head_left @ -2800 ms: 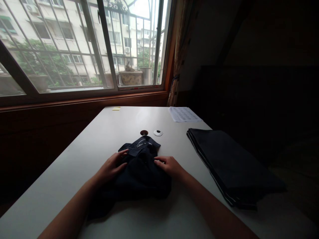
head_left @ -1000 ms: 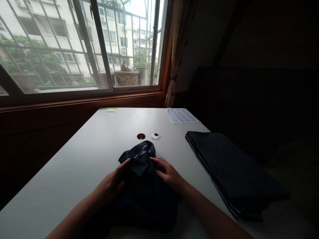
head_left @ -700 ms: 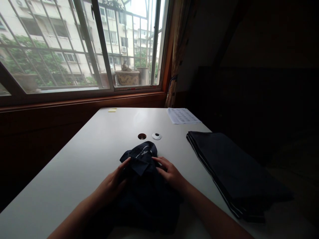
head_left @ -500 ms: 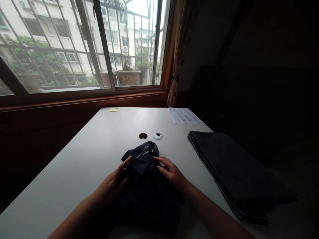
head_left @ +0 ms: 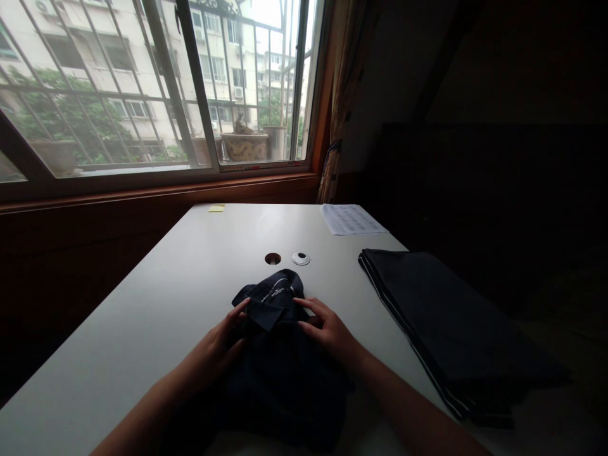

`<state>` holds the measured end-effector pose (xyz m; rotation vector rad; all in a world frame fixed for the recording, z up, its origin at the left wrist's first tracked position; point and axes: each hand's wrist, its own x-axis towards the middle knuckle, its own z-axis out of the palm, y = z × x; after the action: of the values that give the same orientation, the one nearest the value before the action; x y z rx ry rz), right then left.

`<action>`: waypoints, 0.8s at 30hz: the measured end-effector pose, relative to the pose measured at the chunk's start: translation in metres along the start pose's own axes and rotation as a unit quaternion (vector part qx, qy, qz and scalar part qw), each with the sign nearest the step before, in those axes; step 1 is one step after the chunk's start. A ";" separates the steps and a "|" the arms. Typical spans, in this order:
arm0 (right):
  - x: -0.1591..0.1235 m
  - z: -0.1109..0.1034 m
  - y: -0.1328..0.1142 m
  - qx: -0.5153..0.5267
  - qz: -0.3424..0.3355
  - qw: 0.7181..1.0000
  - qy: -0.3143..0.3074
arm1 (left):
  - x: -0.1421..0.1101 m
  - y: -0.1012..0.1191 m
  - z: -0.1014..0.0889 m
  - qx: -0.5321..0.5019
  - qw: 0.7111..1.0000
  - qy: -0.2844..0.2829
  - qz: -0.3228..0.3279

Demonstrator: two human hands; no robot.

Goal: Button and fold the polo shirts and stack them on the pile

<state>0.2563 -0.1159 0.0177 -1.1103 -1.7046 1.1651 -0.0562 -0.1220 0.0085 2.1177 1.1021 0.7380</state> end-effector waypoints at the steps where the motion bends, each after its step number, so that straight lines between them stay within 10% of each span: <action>1: 0.000 0.000 0.000 0.003 0.000 1.000 -0.001 | 0.000 -0.001 0.000 0.003 1.000 0.001 -0.001; 24: -0.007 0.002 -0.009 -0.067 -0.011 0.997 -0.038 | -0.001 -0.009 0.002 0.018 1.000 0.002 -0.010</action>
<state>0.2549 -0.1246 0.0252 -1.1368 -1.8727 1.1045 -0.0596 -0.1191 0.0009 2.1327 1.1440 0.7188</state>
